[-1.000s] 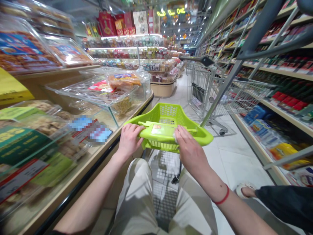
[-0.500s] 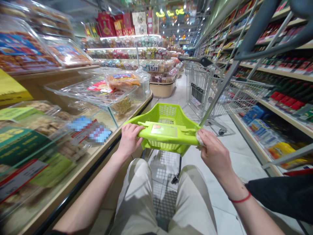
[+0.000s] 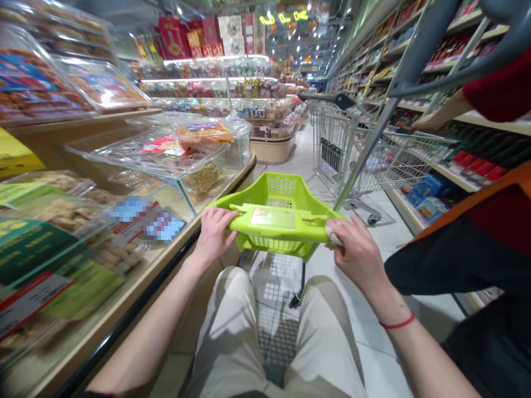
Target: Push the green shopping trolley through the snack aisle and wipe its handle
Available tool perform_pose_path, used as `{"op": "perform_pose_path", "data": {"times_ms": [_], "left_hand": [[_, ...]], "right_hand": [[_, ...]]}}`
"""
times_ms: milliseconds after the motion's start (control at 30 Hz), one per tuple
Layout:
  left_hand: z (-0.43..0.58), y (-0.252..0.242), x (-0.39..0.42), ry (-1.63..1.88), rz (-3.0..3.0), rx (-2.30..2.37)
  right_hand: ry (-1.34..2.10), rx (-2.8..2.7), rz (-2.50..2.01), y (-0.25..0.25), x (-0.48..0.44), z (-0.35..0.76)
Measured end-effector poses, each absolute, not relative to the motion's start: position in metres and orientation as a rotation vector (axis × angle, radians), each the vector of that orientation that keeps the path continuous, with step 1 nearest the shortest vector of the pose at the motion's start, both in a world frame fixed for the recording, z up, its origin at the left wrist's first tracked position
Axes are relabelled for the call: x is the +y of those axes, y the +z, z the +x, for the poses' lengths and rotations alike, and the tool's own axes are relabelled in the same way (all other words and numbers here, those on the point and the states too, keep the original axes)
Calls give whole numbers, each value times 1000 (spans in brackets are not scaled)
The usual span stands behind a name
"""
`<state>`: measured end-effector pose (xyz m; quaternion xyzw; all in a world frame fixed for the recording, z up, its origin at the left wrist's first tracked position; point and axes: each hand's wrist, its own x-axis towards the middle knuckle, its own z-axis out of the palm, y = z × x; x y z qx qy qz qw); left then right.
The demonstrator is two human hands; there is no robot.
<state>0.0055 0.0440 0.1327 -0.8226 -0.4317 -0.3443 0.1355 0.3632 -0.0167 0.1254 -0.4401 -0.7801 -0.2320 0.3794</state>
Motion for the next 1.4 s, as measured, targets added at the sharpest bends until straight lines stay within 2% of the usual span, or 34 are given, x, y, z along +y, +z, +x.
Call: {"op": "perform_pose_path", "data": {"times_ms": [300,433,600,767,867,1067,1200,1400], "left_hand": [[1,129,56,-991,-2343,-1259],[2,129,64,-957,-2199,-1427],[30,121,50,-1150,-1986,-1613],[80,111,11,-938,-2419,-1272],[92,112,1,-843,-2539,-1220],[85,119,6,-891,-2578,-1160],[78,118,13,-914,-2579,-1132],[71,119,26,-983,-2582,-1135]], "right_hand": [[-426,-1871,-1094,117,-11,370],[-409,-1851,-1093,114,-12,353],[-513,-1824,-1090,111,-14,325],[-568,-1813,-1166,108,-22,301],[-596,-1855,-1162,110,-31,302],[-519,-1891,-1050,110,-24,335],[-485,-1774,-1125,98,-9,357],[-450,-1769,-1139,97,-11,344]]}}
